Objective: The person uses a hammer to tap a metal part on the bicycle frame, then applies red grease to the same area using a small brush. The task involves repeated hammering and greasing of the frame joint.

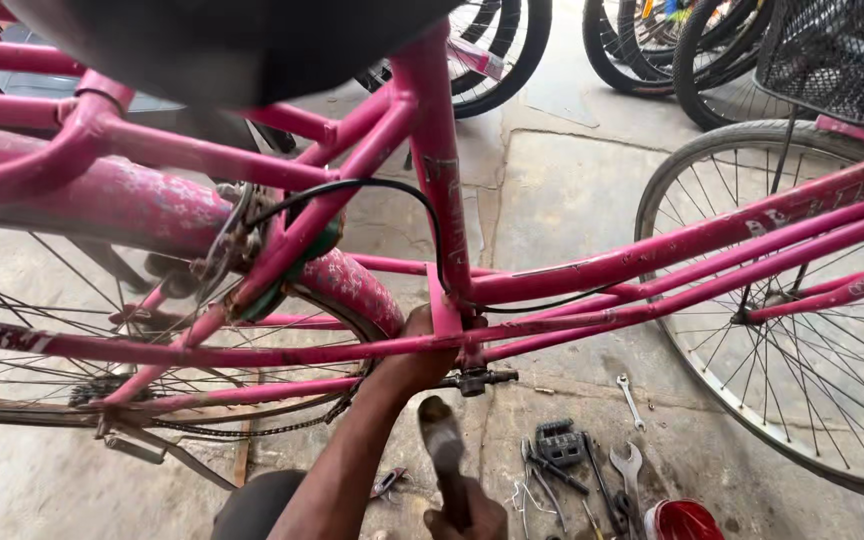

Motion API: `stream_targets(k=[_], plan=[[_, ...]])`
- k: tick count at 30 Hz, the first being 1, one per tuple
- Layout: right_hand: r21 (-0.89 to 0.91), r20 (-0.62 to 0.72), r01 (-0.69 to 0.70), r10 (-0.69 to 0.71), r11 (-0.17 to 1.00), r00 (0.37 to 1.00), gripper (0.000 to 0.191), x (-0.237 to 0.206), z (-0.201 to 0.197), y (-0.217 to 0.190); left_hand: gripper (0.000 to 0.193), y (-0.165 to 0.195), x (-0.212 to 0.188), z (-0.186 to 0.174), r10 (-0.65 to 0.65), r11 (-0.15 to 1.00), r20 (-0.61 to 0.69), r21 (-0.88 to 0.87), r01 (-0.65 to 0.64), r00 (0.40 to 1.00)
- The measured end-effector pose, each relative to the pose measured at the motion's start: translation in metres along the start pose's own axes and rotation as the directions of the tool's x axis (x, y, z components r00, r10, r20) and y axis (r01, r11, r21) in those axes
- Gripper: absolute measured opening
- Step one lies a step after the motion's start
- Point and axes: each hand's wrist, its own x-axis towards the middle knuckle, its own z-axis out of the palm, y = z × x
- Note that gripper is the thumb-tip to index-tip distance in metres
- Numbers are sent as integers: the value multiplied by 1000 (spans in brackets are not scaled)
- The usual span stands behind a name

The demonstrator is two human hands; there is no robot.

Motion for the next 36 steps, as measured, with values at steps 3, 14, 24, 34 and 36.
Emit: stream_targets(k=[3, 14, 24, 34, 36], plan=[[-6, -133, 130, -129, 992, 983, 31, 1, 32, 28, 16, -15, -2, 3, 134, 978, 53, 155, -141, 990], [-4, 244, -278, 270, 961, 931, 48, 18, -16, 12, 14, -52, -2, 31, 13, 1000, -57, 11, -13, 998], [770, 228, -494, 550, 403, 804, 28, 47, -12, 45, 22, -17, 5, 24, -36, 996, -174, -84, 22, 984], [833, 371, -487, 389, 262, 843, 35, 73, -38, 6, 14, -8, 4, 11, -33, 990, -126, -141, 16, 991], [747, 414, -542, 368, 386, 833, 35, 68, -40, 1, 13, -2, 11, 5, 72, 997, -132, -7, -74, 989]])
